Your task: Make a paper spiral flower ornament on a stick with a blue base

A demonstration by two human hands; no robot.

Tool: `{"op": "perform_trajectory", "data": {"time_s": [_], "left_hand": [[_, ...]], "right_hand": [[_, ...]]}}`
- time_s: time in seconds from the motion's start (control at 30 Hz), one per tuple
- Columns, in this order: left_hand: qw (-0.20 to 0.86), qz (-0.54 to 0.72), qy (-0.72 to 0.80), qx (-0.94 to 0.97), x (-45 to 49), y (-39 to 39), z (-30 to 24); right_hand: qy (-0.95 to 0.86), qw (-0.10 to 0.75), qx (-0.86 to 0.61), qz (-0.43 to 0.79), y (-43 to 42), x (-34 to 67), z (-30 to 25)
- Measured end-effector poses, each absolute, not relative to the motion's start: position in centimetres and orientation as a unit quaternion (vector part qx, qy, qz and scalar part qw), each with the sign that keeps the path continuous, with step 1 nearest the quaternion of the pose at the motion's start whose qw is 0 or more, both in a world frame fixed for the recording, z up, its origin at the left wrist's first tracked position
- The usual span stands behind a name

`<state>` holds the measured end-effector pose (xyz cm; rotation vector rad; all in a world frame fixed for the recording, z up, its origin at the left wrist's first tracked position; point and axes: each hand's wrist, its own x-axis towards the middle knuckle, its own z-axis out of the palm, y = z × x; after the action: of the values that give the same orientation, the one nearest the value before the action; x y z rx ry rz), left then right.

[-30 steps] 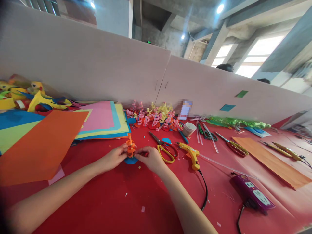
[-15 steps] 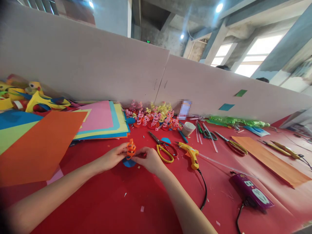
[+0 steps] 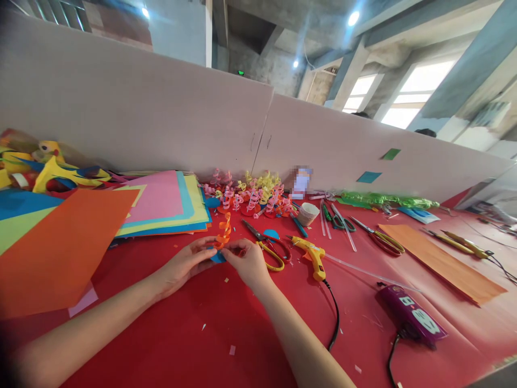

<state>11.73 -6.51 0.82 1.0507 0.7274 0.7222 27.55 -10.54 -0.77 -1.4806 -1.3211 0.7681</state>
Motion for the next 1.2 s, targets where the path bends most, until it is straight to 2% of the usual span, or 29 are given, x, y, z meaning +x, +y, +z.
{"op": "perform_trajectory", "data": {"time_s": [0.27, 0.47, 0.93, 1.07, 1.13, 1.2], "left_hand": [[0.693, 0.345, 0.349, 0.528, 11.8, -6.8, 0.7], [0.667, 0.359, 0.33, 0.563, 11.6, -6.2, 0.2], [0.685, 0.367, 0.342, 0.528, 11.4, -5.9, -0.3], [0.717, 0.362, 0.36, 0.475, 11.3, -5.6, 0.1], [0.727, 0.36, 0.363, 0.458, 11.3, -5.5, 0.2], [0.729, 0.364, 0.364, 0.451, 11.3, -5.4, 0.3]], "right_hand": [[-0.574, 0.501, -0.594, 0.258, -11.2, 26.7, 0.1], [-0.582, 0.493, -0.586, 0.274, -11.1, 26.8, 0.1], [-0.59, 0.46, -0.584, 0.314, -11.0, 27.3, 0.2], [-0.585, 0.414, -0.657, 0.235, -11.7, 31.4, 1.8], [-0.546, 0.367, -0.739, 0.145, -12.6, 35.1, 2.3], [-0.451, 0.225, -0.863, 0.033, -13.8, 39.1, 2.3]]}}
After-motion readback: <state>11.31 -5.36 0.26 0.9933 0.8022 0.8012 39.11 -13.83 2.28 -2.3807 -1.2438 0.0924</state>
